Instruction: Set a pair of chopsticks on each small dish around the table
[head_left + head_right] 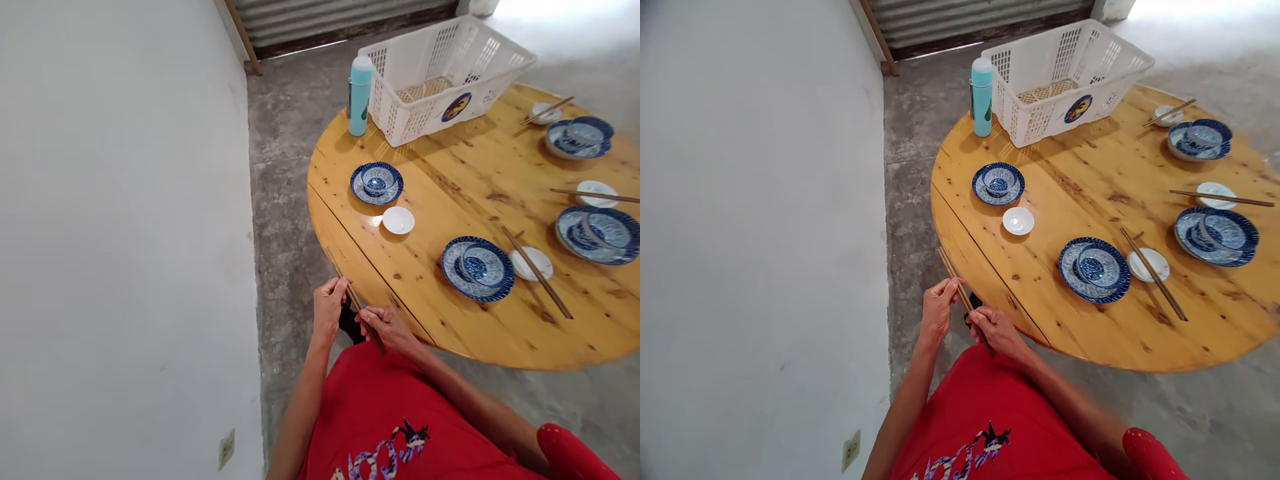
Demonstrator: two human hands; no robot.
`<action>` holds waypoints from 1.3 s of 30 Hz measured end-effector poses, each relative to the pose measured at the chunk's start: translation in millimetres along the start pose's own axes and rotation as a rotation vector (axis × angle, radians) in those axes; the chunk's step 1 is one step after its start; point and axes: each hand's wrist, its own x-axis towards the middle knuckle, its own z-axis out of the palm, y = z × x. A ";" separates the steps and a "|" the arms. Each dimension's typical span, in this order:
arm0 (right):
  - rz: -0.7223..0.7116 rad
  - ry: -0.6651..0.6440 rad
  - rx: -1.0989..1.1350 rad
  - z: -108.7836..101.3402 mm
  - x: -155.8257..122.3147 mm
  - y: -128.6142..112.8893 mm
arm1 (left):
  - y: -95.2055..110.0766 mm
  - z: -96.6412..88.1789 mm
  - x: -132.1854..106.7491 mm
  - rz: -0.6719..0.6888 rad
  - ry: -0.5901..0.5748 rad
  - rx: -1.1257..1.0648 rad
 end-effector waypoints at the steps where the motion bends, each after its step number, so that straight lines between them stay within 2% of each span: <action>1: 0.008 0.021 0.004 0.0 9.1 -4.7 | 4.3 -0.4 12.7 -0.005 -0.013 0.016; 5: -0.028 0.110 -0.126 2.5 43.9 -24.8 | 22.6 -4.4 60.6 -0.039 -0.053 0.050; 9: -0.144 0.344 -0.560 6.5 74.8 -34.2 | 35.6 -5.3 99.6 -0.039 -0.092 0.103; 12: -0.168 0.475 -0.880 6.3 90.8 -40.4 | 39.7 -0.8 118.4 -0.022 -0.108 0.159; 16: -0.072 0.531 -1.071 1.5 99.4 -58.4 | 42.1 10.3 132.2 -0.023 -0.144 0.210; 20: 0.092 0.553 -1.113 -3.2 101.2 -72.9 | 45.0 25.1 142.5 -0.027 -0.223 0.217; 26: 0.254 0.648 -1.051 -8.3 106.6 -74.1 | 48.0 47.0 161.7 -0.050 -0.395 0.233; 34: 0.294 0.799 -0.972 -6.6 128.6 -79.2 | 51.1 60.1 200.9 -0.021 -0.612 0.283; 39: 0.304 0.930 -0.877 -11.7 145.3 -83.3 | 60.5 57.8 226.5 -0.011 -0.732 0.298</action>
